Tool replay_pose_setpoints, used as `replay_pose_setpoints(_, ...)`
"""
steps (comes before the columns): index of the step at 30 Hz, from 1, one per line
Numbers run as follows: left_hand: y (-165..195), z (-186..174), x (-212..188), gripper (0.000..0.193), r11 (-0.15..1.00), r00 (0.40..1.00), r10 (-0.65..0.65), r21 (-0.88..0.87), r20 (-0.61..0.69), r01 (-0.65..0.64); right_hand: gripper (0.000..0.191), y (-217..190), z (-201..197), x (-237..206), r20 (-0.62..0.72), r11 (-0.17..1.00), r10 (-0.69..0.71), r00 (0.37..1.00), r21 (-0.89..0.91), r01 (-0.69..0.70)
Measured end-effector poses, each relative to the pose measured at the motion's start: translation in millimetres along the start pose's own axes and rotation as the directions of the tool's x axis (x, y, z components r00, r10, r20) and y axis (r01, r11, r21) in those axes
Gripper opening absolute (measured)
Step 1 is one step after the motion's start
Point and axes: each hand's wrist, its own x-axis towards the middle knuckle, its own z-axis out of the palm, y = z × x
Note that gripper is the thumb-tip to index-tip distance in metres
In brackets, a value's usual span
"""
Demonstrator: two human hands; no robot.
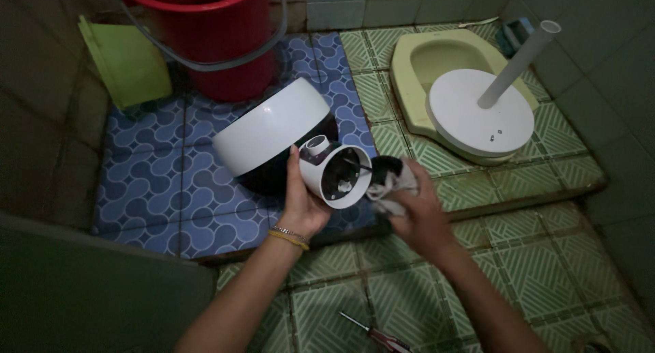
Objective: The person unscrews the rear housing of a small desk fan with a screwdriver, removes the back cover and internal components, wipes parts with a cloth, then reattaches the housing and screws it back together, finishing with the reassembled fan.
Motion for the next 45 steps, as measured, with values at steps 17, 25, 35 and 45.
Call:
replay_pose_setpoints(17, 10.1, -22.2, -20.8, 0.069, 0.992, 0.989, -0.082, 0.109, 0.123, 0.069, 0.064, 65.6, 25.3, -11.1, 0.142, 0.461, 0.547, 0.825, 0.771, -0.439)
replay_pose_setpoints(25, 25.2, -29.5, -34.9, 0.087, 0.88, 0.963, -0.267, 0.4, -0.032, 0.257, 0.044, 67.5, 2.3, 13.2, 0.053, 0.732, 0.373, 0.926, 0.596, -0.329)
replay_pose_setpoints(35, 66.8, -4.9, -65.7, 0.063, -0.285, 0.985, 0.164, 0.954, -0.048, 0.094, 0.052, 80.7, 6.8, 22.8, 0.118, 0.6, 0.372, 0.921, 0.727, -0.335)
replay_pose_setpoints(45, 49.4, 41.7, -17.0, 0.036, -0.309, 0.609, 0.217, 0.646, 0.763, -0.698, 0.05, 81.8, 7.0, 26.0, 0.151, 0.56, 0.365, 0.919, 0.753, -0.346)
